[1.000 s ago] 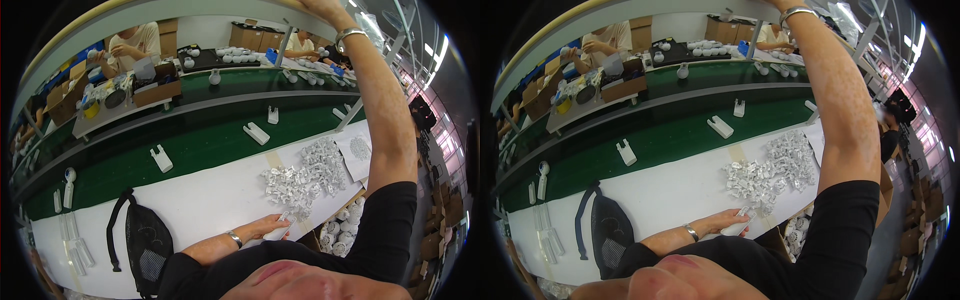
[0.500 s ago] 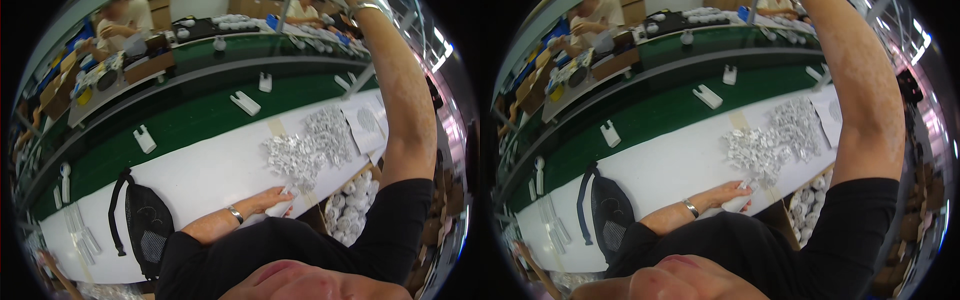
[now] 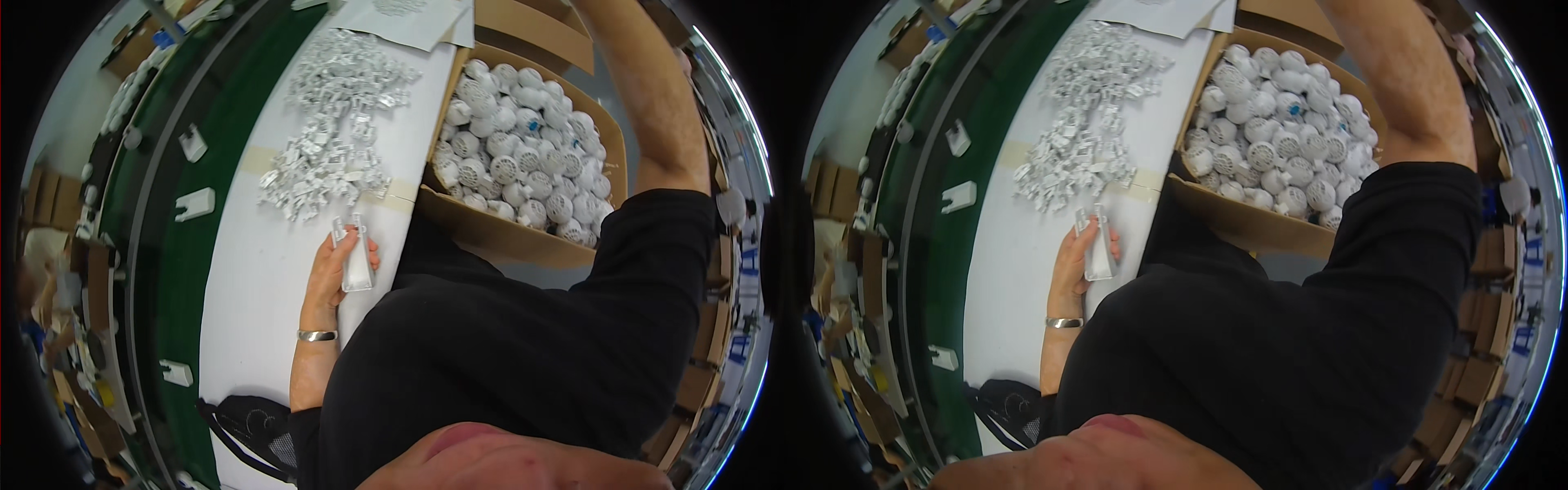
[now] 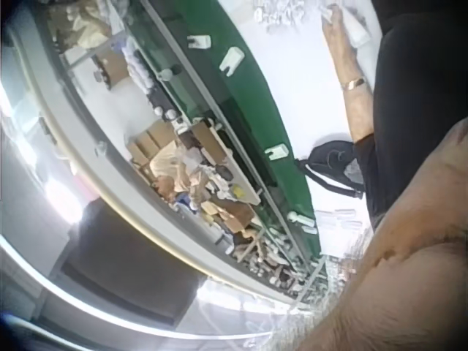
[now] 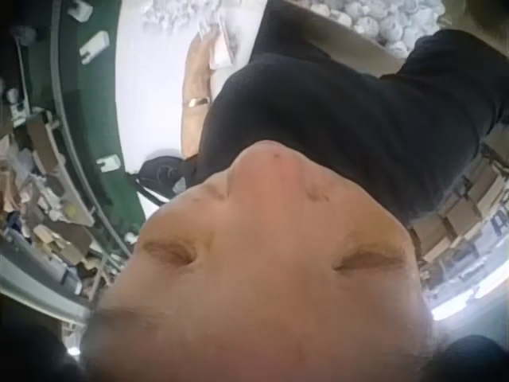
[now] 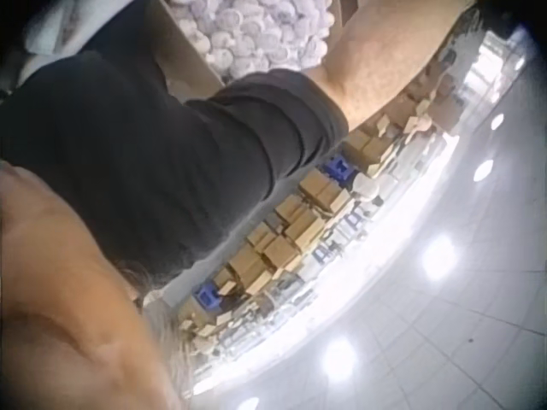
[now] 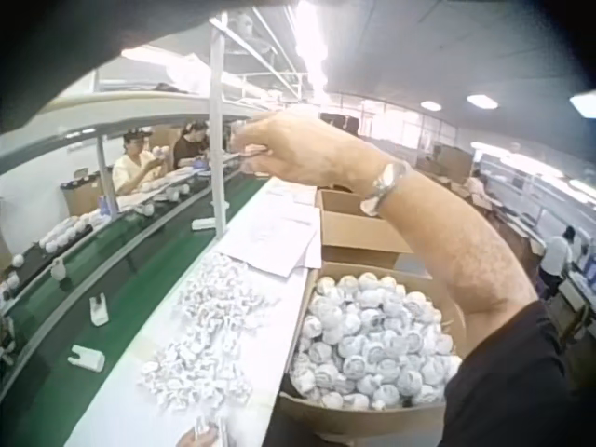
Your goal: Assembling small handheld electronic devices by snapping plastic components together on a production line.
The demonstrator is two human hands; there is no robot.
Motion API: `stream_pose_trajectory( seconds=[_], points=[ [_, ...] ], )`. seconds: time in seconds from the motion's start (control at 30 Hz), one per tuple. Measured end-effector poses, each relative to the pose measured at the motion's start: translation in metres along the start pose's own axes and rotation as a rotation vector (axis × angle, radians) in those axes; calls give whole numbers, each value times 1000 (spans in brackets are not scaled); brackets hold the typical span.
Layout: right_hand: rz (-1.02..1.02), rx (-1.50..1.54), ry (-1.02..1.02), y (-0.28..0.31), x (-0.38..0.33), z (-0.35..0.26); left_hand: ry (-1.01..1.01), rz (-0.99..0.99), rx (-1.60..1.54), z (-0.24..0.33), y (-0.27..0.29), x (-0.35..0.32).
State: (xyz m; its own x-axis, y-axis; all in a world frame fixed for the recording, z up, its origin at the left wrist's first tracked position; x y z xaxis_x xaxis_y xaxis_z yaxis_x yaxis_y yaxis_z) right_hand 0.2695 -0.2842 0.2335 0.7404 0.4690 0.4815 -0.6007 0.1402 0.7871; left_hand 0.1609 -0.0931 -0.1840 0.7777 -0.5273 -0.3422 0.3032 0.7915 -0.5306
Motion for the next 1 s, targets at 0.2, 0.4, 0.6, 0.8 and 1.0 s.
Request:
stream_pose_trajectory(
  seconds=[0.2, 0.4, 0.6, 0.8, 1.0],
  points=[
    [-423, 330, -749, -146, -267, 175, 9, 42, 2, -7, 1, -2],
    [-500, 308, -882, -216, -374, 132, -36, 123, 69, 0, -1, -12],
    [-295, 33, -615, -298, -391, 123, -67, 156, 100, 4, 2, -13],
    [-632, -143, -823, -333, -391, 136, -96, 194, 78, 7, 5, -17],
    [-891, -214, -886, -347, -381, 146, -83, 185, 73, 5, 7, -15]
  ],
)
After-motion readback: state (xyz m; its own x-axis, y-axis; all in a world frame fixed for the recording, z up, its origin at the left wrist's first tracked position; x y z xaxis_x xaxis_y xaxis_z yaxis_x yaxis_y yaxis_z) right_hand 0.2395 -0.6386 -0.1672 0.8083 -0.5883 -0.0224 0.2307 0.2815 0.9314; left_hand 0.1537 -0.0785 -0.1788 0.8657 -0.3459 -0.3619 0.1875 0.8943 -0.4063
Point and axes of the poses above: each hand's wrist, its own x-axis towards the middle knuckle, its own y-axis out of the back of the hand, z = x × y, the point moved 8 cm from there along x, towards the middle knuckle, and after that the axes turned 6 degrees about -y, right-handed, at the moved point
